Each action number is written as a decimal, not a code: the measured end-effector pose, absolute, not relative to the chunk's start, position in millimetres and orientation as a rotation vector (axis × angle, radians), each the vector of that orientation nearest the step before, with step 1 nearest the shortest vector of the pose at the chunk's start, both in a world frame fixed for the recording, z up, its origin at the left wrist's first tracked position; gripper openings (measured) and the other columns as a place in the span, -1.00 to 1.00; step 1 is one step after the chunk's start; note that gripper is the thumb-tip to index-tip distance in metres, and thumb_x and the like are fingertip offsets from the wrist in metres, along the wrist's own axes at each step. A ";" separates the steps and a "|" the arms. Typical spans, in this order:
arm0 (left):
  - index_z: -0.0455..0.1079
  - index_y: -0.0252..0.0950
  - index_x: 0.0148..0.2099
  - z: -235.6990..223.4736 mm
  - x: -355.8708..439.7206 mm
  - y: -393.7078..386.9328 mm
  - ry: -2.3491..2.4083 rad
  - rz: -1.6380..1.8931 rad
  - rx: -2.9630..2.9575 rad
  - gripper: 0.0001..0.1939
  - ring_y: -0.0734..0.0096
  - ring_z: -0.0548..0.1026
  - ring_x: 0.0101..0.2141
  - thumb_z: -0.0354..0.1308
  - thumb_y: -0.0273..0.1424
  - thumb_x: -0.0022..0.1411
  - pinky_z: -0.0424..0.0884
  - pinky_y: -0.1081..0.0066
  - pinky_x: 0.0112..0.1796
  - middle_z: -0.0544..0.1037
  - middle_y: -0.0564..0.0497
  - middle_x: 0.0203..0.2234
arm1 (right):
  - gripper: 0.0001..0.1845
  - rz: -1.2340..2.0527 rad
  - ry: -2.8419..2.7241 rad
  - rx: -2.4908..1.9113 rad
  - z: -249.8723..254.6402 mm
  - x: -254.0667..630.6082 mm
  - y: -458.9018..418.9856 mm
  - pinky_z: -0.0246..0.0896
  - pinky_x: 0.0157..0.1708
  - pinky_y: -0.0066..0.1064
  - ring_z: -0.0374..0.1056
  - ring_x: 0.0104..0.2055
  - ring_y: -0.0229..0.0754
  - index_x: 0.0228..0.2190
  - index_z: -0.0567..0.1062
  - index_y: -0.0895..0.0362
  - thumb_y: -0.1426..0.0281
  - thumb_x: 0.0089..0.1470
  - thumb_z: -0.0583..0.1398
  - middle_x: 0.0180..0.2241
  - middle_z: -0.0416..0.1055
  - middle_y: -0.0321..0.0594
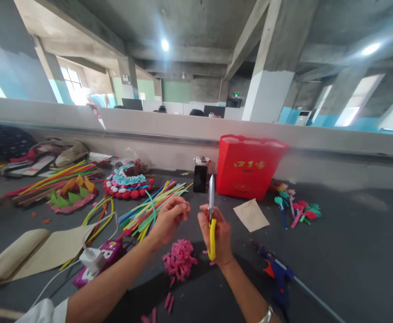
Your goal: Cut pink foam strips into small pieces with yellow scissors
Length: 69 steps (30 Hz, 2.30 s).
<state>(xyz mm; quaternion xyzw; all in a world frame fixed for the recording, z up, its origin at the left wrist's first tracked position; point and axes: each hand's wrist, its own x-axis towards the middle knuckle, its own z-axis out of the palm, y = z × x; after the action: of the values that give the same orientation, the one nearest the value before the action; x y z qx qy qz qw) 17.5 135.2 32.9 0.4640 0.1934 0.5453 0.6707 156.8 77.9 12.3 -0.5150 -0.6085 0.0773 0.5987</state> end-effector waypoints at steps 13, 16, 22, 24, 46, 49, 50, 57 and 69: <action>0.39 -0.33 -0.38 21.0 24.5 142.4 0.454 1.166 0.764 -0.83 0.60 0.36 -0.55 0.33 -0.47 -0.03 0.27 0.54 -0.46 0.44 0.09 -0.49 | -0.69 -0.093 -1.576 -1.297 -57.9 157.6 110.7 0.37 -0.25 -0.33 0.40 -0.24 -0.15 -0.04 0.35 0.16 0.30 0.21 0.11 -0.26 0.44 -0.13; 0.40 -0.33 -0.37 28.6 31.2 145.1 0.464 1.197 0.750 -0.82 0.61 0.35 -0.55 0.34 -0.48 -0.05 0.28 0.56 -0.47 0.44 0.10 -0.48 | -0.69 -0.042 -1.563 -1.371 -58.2 160.3 111.6 0.36 -0.26 -0.33 0.39 -0.26 -0.14 -0.07 0.38 0.15 0.27 0.20 0.11 -0.29 0.43 -0.14; 0.41 -0.34 -0.38 30.3 45.9 164.8 0.438 1.223 0.762 -0.81 0.62 0.36 -0.55 0.35 -0.48 -0.08 0.29 0.57 -0.47 0.43 0.11 -0.52 | -0.65 -0.052 -1.527 -1.439 -58.9 171.5 115.6 0.34 -0.22 -0.31 0.40 -0.21 -0.11 -0.07 0.38 0.17 0.22 0.20 0.11 -0.25 0.44 -0.10; 0.42 -0.35 -0.39 30.5 48.0 168.8 0.439 1.206 0.786 -0.82 0.62 0.36 -0.55 0.35 -0.49 -0.08 0.28 0.57 -0.48 0.43 0.11 -0.53 | -0.64 -0.053 -1.520 -1.468 -58.8 174.9 116.8 0.34 -0.24 -0.32 0.40 -0.23 -0.12 -0.07 0.38 0.18 0.20 0.20 0.11 -0.26 0.44 -0.10; 0.49 -0.37 -0.41 22.4 56.8 174.9 0.512 1.125 0.904 -0.84 0.60 0.38 -0.56 0.38 -0.44 -0.09 0.29 0.57 -0.48 0.50 0.05 -0.54 | -0.69 -0.195 -1.528 -1.515 -63.6 188.2 124.3 0.40 -0.22 -0.29 0.45 -0.23 -0.11 -0.07 0.43 0.12 0.33 0.14 0.12 -0.27 0.49 -0.14; 0.49 -0.38 -0.41 20.7 57.5 174.6 0.522 1.125 0.901 -0.82 0.60 0.38 -0.56 0.39 -0.44 -0.10 0.29 0.57 -0.48 0.50 0.05 -0.54 | -0.68 -0.199 -1.531 -1.536 -62.5 189.0 123.3 0.41 -0.21 -0.29 0.45 -0.21 -0.10 -0.07 0.43 0.11 0.37 0.12 0.11 -0.25 0.50 -0.15; 0.49 -0.38 -0.41 20.4 57.5 174.3 0.524 1.125 0.899 -0.82 0.61 0.37 -0.57 0.39 -0.44 -0.10 0.29 0.57 -0.49 0.49 0.06 -0.55 | -0.67 -0.199 -1.529 -1.542 -62.3 189.1 123.0 0.40 -0.21 -0.28 0.45 -0.21 -0.10 -0.06 0.43 0.11 0.37 0.12 0.11 -0.25 0.50 -0.15; 0.49 -0.38 -0.40 16.6 57.1 176.2 0.561 1.141 0.951 -0.84 0.60 0.38 -0.55 0.37 -0.44 -0.08 0.28 0.56 -0.47 0.50 0.05 -0.53 | -0.67 -0.232 -1.544 -1.610 -65.6 189.3 123.0 0.39 -0.25 -0.29 0.44 -0.25 -0.10 -0.06 0.42 0.13 0.39 0.12 0.10 -0.28 0.49 -0.14; 0.48 -0.38 -0.45 23.3 56.2 175.3 0.635 1.152 0.963 -0.83 0.59 0.38 -0.59 0.38 -0.46 -0.15 0.28 0.53 -0.48 0.49 0.07 -0.57 | -0.65 -0.125 -1.522 -1.619 -67.3 187.7 122.9 0.38 -0.22 -0.31 0.46 -0.20 -0.09 -0.04 0.43 0.15 0.35 0.16 0.07 -0.21 0.51 -0.11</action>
<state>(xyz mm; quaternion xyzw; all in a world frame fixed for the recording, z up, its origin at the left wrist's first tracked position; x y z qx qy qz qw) 56.2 175.3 23.3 0.4301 0.2833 0.5142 0.6858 187.7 122.9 -67.3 -0.6524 -0.6134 -0.0502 0.4423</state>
